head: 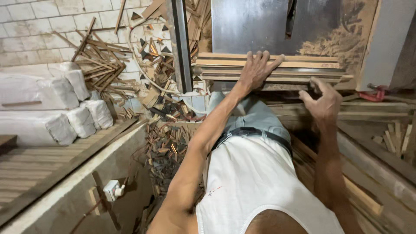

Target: The person sorts and stacks thin wooden strips at a table saw, aligning them into a pile and moving pieces one at a time. They push a wheeled cart, gather small cut wood blocks from the floor, and continue arranging the strips on the saw table.

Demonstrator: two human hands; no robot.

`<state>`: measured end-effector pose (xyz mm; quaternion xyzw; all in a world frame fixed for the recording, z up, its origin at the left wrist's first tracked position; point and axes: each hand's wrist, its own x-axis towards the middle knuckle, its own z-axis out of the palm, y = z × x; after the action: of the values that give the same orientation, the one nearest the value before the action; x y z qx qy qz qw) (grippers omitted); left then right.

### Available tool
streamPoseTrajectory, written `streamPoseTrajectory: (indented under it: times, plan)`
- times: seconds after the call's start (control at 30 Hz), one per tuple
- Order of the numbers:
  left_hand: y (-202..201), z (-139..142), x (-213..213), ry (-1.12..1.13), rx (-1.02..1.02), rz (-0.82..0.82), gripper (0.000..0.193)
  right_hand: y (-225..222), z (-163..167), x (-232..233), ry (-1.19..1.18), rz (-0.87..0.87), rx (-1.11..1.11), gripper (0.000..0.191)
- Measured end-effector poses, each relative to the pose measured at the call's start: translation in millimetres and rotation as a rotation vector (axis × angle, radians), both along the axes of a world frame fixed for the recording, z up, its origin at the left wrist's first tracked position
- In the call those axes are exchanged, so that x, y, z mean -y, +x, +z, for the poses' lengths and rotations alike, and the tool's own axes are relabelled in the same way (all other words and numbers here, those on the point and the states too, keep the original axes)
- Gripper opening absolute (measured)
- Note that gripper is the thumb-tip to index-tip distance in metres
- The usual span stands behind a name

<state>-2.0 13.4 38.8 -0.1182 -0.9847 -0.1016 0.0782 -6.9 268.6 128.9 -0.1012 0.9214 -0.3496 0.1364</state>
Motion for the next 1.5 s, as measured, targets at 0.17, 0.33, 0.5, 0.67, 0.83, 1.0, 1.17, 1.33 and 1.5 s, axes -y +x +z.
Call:
streamPoseTrajectory:
  times: [0.17, 0.33, 0.5, 0.67, 0.83, 1.0, 1.17, 1.33, 1.5]
  plan:
    - [-0.8, 1.6, 14.5, 0.111, 0.218, -0.066, 0.082, -64.6, -35.0, 5.3, 0.43, 0.45, -0.268, 0.089]
    - [-4.1, 20.9, 44.7, 0.15, 0.325, -0.065, 0.073, -115.3, -85.2, -1.9, 0.364, 0.475, 0.122, 0.09]
    - [8.2, 34.9, 94.4, 0.033, 0.303, -0.081, 0.105, -139.1, -99.2, 8.7, 0.583, 0.66, 0.043, 0.093]
    - [7.3, 7.6, 131.6, 0.36, 0.193, -0.046, 0.078, -163.8, -100.7, 39.6, 0.343, 0.64, 0.215, 0.103]
    - [-13.4, -18.6, 130.1, 0.578, 0.443, -0.047, 0.064, -171.3, -99.9, 16.4, 0.406, 0.645, 0.206, 0.089]
    - [-29.5, 3.8, 132.5, 0.412, 0.581, -0.068, 0.067, -175.6, -79.2, -4.1, 0.501, 0.614, 0.239, 0.076]
    - [-49.0, 16.6, 131.5, 0.355, 0.394, -0.037, 0.066, -183.4, -46.5, 22.6, 0.608, 0.558, 0.177, 0.06]
    - [-48.0, -3.5, 131.8, 0.231, 0.235, 0.034, 0.059, -177.8, -52.6, 21.7, 0.347, 0.468, -0.27, 0.073]
    - [-29.5, -16.4, 137.7, 0.316, 0.37, 0.048, 0.054, -166.7, -71.8, -6.1, 0.357, 0.427, -0.023, 0.057]
